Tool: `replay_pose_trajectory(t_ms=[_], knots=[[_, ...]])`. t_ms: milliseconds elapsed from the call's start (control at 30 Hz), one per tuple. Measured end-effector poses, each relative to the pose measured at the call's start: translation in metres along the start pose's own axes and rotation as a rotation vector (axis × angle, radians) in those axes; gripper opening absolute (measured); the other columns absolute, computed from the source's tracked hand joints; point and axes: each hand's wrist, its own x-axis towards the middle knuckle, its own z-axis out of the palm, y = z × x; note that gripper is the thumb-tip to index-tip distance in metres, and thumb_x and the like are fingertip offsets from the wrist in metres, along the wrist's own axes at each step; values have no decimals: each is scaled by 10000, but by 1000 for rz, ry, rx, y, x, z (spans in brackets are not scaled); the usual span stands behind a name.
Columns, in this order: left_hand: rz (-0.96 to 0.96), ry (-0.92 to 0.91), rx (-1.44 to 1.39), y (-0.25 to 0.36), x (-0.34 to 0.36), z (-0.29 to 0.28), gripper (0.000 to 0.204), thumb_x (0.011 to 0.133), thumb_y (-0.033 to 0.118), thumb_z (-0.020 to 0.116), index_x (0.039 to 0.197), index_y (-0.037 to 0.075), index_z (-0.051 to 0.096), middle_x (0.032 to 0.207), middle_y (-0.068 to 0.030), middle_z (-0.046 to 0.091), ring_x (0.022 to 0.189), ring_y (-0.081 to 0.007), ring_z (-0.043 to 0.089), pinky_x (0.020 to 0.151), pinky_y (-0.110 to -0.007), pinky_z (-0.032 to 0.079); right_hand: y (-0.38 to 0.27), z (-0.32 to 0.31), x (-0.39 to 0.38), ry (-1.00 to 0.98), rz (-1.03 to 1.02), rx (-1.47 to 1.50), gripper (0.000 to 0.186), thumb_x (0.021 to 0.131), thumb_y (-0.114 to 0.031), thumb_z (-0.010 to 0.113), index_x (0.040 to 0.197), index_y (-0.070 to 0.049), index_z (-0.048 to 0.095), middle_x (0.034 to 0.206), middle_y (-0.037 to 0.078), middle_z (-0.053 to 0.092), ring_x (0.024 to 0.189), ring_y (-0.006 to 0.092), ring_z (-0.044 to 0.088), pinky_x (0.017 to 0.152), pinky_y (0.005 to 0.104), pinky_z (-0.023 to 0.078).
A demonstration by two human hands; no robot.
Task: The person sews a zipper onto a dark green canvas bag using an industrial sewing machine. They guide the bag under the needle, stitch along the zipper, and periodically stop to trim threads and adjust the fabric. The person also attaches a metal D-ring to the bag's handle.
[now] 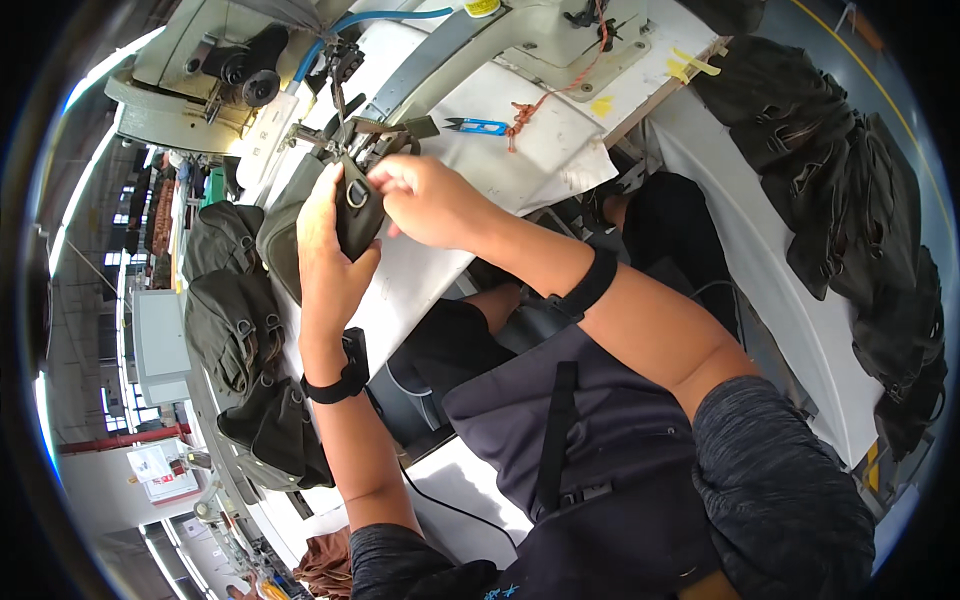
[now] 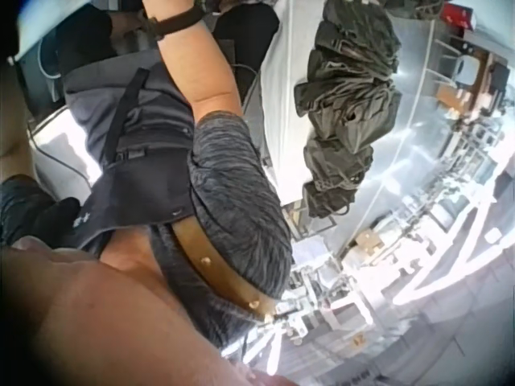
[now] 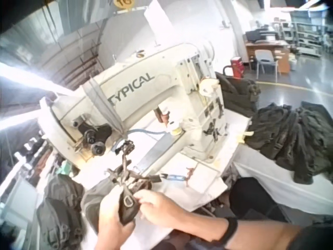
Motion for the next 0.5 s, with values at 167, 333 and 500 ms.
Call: replay_pose_trajectory(t_ms=[167, 333, 500], knots=[[49, 50, 36, 2, -2, 10, 946, 698, -31, 747, 1587, 20, 427, 1522, -245, 532, 1429, -437, 487, 1215, -499, 370, 32, -6, -25, 253, -465, -905, 462, 872, -124, 681, 1324, -26, 687, 1065, 196, 734, 1052, 367, 636, 923, 473, 515], [51, 121, 66, -2, -5, 24, 950, 723, 18, 792, 1598, 35, 423, 1564, -245, 510, 1440, -439, 486, 1220, -512, 356, 33, -13, -5, 218, -557, -847, 420, 907, -127, 698, 1314, -22, 698, 1084, 150, 750, 1062, 284, 660, 957, 422, 516], [14, 179, 152, 8, -9, 30, 932, 746, 90, 855, 1586, 50, 455, 1579, -220, 513, 1436, -414, 499, 1215, -503, 352, 18, -16, 1, -43, -47, -92, 301, 1038, -164, 680, 1275, 18, 720, 1110, 23, 744, 1016, 80, 641, 914, 282, 521]])
